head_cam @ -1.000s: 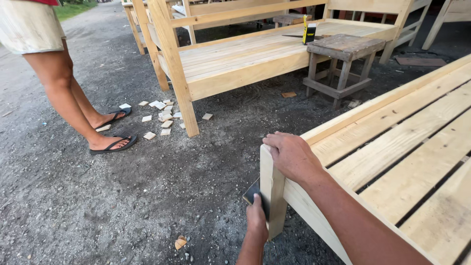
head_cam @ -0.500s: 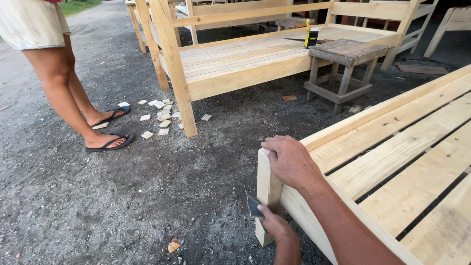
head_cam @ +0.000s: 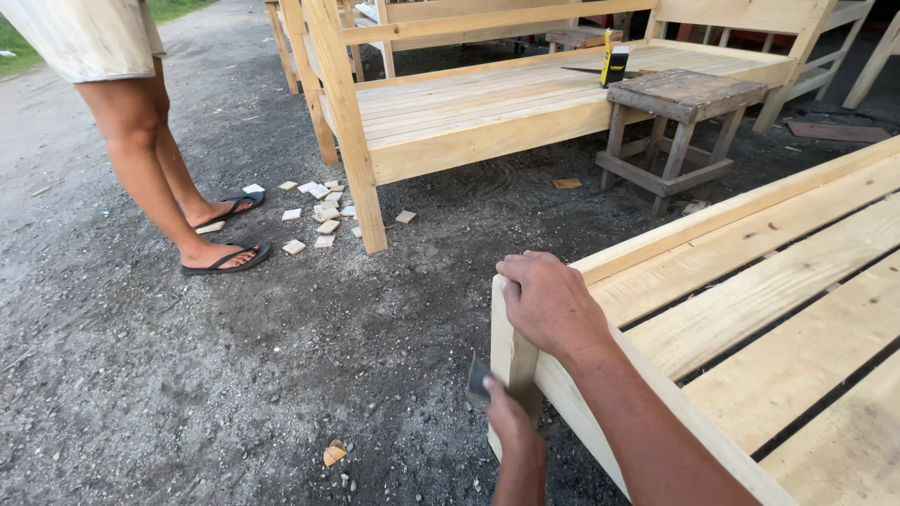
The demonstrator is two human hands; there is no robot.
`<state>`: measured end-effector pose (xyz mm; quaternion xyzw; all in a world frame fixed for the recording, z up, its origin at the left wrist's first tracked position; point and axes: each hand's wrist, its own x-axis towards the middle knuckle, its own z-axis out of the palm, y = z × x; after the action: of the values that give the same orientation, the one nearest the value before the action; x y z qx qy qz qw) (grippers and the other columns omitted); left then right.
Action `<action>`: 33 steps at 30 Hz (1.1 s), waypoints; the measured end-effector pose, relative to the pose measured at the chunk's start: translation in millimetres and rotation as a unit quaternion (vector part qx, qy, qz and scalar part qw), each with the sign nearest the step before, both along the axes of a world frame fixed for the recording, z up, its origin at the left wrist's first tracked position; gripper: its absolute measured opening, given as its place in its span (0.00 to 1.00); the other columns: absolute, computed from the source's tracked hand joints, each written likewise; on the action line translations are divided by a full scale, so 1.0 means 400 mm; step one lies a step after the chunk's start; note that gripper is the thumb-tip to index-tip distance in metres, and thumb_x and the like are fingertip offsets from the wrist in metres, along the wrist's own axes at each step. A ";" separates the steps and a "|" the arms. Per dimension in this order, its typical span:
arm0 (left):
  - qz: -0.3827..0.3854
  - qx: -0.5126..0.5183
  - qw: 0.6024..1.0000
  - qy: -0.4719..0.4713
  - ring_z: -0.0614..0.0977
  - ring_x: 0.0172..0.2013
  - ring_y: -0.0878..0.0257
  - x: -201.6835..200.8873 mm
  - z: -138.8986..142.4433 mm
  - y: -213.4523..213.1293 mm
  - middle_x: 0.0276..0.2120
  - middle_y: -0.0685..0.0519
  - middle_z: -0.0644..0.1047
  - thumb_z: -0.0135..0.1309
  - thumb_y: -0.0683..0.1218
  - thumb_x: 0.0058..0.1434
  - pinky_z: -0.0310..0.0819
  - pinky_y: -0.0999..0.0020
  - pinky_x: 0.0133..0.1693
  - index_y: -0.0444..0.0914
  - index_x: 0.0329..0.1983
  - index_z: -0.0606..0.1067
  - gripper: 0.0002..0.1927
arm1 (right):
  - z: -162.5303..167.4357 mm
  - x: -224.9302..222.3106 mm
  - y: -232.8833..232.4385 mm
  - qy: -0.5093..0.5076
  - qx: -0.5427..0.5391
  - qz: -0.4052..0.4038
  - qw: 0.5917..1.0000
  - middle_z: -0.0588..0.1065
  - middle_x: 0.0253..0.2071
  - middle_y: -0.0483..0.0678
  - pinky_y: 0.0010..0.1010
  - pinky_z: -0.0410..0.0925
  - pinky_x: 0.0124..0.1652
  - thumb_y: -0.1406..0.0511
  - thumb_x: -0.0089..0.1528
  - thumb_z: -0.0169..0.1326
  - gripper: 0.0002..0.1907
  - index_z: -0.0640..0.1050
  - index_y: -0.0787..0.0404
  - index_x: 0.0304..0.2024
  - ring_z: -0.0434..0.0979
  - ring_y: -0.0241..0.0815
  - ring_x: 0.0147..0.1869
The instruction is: The person sands the edges, rails, and corner posts of wooden slatted bench frames by hand using a folded sheet of sandpaper, working along the frame sides and then the legs and corners of multiple benches.
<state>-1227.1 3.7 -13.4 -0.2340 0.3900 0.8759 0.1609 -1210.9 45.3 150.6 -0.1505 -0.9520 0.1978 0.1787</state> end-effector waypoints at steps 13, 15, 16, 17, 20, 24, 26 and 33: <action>0.047 -0.004 0.996 -0.081 0.81 0.54 0.49 -0.015 -0.155 -0.004 0.55 0.41 0.78 0.44 0.63 0.69 0.71 0.55 0.56 0.30 0.65 0.70 0.36 | -0.093 -0.058 -0.033 0.172 0.324 -0.012 0.930 0.76 0.36 0.42 0.39 0.64 0.56 0.60 0.63 0.55 0.07 0.82 0.53 0.38 0.74 0.44 0.50; 0.023 -0.003 0.996 -0.086 0.80 0.51 0.47 -0.023 -0.167 0.009 0.53 0.39 0.78 0.43 0.64 0.69 0.71 0.50 0.53 0.27 0.63 0.72 0.37 | -0.119 -0.070 -0.020 0.279 0.332 0.016 0.901 0.77 0.37 0.43 0.37 0.66 0.53 0.62 0.60 0.57 0.10 0.83 0.56 0.42 0.76 0.45 0.50; 0.004 -0.010 0.998 -0.061 0.80 0.48 0.45 -0.026 -0.160 0.025 0.51 0.37 0.79 0.42 0.65 0.69 0.73 0.45 0.50 0.26 0.61 0.74 0.38 | -0.129 -0.073 -0.015 0.289 0.330 0.016 0.898 0.78 0.37 0.43 0.37 0.67 0.53 0.63 0.59 0.58 0.11 0.83 0.56 0.43 0.77 0.44 0.50; -0.015 -0.018 0.999 -0.038 0.80 0.45 0.42 -0.027 -0.151 0.042 0.48 0.35 0.79 0.42 0.66 0.69 0.76 0.41 0.47 0.24 0.59 0.76 0.40 | -0.138 -0.076 -0.011 0.298 0.328 0.018 0.896 0.78 0.38 0.43 0.37 0.67 0.53 0.63 0.58 0.58 0.12 0.83 0.55 0.44 0.77 0.44 0.50; 0.120 0.063 0.979 0.153 0.79 0.52 0.54 -0.022 -0.137 0.072 0.55 0.45 0.77 0.49 0.62 0.63 0.72 0.56 0.55 0.32 0.64 0.69 0.35 | -0.149 -0.081 -0.009 0.305 0.322 0.012 0.896 0.79 0.39 0.42 0.36 0.68 0.53 0.64 0.56 0.59 0.14 0.84 0.55 0.44 0.78 0.43 0.50; 0.061 0.022 0.998 0.014 0.83 0.47 0.50 -0.028 -0.253 0.020 0.51 0.40 0.80 0.47 0.62 0.66 0.76 0.54 0.52 0.30 0.61 0.71 0.34 | -0.143 -0.080 -0.017 0.317 0.325 0.005 0.891 0.79 0.37 0.40 0.35 0.69 0.51 0.65 0.57 0.60 0.11 0.84 0.54 0.43 0.79 0.41 0.48; 0.027 0.004 0.999 -0.030 0.85 0.45 0.48 -0.038 -0.318 -0.017 0.47 0.39 0.82 0.45 0.61 0.68 0.79 0.52 0.50 0.28 0.58 0.73 0.33 | -0.139 -0.077 -0.020 0.321 0.327 0.005 0.889 0.79 0.37 0.40 0.35 0.69 0.50 0.65 0.57 0.60 0.11 0.84 0.54 0.42 0.79 0.41 0.47; 0.026 -0.051 0.998 -0.006 0.82 0.39 0.51 -0.081 -0.281 0.033 0.40 0.42 0.82 0.44 0.60 0.69 0.76 0.56 0.42 0.27 0.51 0.79 0.31 | -0.136 -0.066 -0.033 0.328 0.314 0.010 0.891 0.79 0.36 0.40 0.35 0.69 0.49 0.63 0.58 0.61 0.08 0.85 0.54 0.39 0.79 0.41 0.46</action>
<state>-1259.7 17.0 -125.7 -0.2571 0.4270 0.8574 0.1284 -1237.2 32.0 96.3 -0.0035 -0.8530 -0.0719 0.5170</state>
